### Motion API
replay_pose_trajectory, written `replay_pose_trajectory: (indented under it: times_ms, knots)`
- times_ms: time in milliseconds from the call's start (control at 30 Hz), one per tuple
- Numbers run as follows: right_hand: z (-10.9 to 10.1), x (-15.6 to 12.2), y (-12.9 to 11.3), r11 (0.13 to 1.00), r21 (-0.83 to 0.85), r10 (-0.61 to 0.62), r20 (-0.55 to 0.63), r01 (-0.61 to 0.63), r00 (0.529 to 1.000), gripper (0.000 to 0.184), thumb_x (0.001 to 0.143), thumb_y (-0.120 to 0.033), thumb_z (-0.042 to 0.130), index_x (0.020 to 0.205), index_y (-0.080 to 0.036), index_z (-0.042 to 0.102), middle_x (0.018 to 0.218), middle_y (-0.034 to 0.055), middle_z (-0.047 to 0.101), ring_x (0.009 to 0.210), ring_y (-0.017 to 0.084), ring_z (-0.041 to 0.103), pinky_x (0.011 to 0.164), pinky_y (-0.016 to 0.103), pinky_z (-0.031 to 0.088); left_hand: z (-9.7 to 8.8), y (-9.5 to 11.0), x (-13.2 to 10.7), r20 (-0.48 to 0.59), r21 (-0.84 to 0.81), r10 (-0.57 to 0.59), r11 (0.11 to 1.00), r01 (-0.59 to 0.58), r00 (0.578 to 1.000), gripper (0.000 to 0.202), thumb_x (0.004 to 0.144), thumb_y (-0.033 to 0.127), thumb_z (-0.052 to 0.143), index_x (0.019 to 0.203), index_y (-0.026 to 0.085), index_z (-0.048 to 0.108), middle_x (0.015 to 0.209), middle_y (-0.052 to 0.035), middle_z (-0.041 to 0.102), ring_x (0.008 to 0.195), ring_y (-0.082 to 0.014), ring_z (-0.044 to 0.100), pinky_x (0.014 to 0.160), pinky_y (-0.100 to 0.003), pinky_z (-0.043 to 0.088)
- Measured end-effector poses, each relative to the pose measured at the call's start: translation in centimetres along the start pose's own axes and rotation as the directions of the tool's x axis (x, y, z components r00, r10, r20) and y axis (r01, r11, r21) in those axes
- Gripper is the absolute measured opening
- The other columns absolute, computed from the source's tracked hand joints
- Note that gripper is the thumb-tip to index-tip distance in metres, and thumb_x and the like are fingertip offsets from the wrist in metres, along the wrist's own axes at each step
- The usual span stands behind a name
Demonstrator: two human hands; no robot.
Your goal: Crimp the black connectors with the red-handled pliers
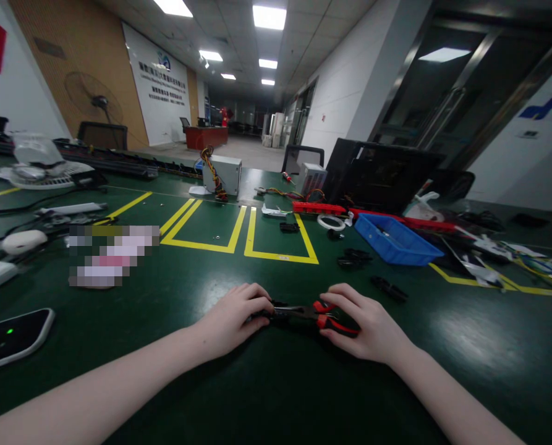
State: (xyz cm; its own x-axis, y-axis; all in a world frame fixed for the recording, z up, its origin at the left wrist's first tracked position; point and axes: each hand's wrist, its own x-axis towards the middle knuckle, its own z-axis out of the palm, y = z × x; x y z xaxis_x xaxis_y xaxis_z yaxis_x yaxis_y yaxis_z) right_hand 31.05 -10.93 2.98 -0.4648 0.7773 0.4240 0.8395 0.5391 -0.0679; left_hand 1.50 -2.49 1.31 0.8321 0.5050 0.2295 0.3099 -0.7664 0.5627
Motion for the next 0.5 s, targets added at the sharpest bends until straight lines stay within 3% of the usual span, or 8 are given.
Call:
replay_pose_trajectory:
  times_ms: [500]
  knots:
    - [0.15,0.13,-0.33,1.000,0.020,-0.013,-0.011,0.013,1.000,0.039,0.083,-0.040,0.066,0.114,-0.018,0.059,0.102,0.0093,0.065,0.079,0.018,0.066,0.066,0.029,0.055,-0.12,0.04,0.02,-0.001,-0.001,-0.007,1.000,0.007,1.000,0.022,0.092,0.013,0.059,0.112,0.022,0.064,0.119,-0.0061,0.060,0.109,-0.0239,0.057,0.096,-0.044,0.048]
